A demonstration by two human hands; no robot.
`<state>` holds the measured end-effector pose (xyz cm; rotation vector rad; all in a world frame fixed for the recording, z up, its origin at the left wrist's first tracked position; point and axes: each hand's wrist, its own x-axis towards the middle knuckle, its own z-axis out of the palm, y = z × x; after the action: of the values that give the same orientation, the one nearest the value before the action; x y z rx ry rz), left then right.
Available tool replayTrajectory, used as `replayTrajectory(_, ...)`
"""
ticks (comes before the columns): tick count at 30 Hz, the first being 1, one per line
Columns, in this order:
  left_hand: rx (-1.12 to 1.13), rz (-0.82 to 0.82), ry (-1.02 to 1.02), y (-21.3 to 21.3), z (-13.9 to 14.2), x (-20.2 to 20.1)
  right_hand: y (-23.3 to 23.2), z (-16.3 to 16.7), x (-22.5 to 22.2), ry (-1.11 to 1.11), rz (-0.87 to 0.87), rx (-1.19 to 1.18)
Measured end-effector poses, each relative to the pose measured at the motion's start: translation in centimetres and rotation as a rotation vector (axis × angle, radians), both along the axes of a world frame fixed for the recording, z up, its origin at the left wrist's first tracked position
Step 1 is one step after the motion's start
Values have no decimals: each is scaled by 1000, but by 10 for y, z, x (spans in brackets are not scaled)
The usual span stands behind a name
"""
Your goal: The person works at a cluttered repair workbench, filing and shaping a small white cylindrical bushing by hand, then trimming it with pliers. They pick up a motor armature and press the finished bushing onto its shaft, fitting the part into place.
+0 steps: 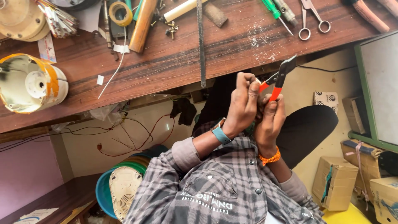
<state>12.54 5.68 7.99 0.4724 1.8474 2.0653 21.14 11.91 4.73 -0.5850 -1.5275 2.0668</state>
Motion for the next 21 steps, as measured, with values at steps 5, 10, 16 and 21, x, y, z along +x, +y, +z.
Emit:
replayTrajectory(5,-159,-167,-38,-14,1,-8,20,11,20,-150,-56,225)
replayTrajectory(10,-81,-515,-236,-48,-9,-32,40,18,40,-165,198,8)
replayTrajectory(16,177,-667,-340,-40,-8,-13,39,14,41,160,573,-504)
replayTrajectory(21,-205,-270,82,-40,8,5,45,8,56,-28,676,-321)
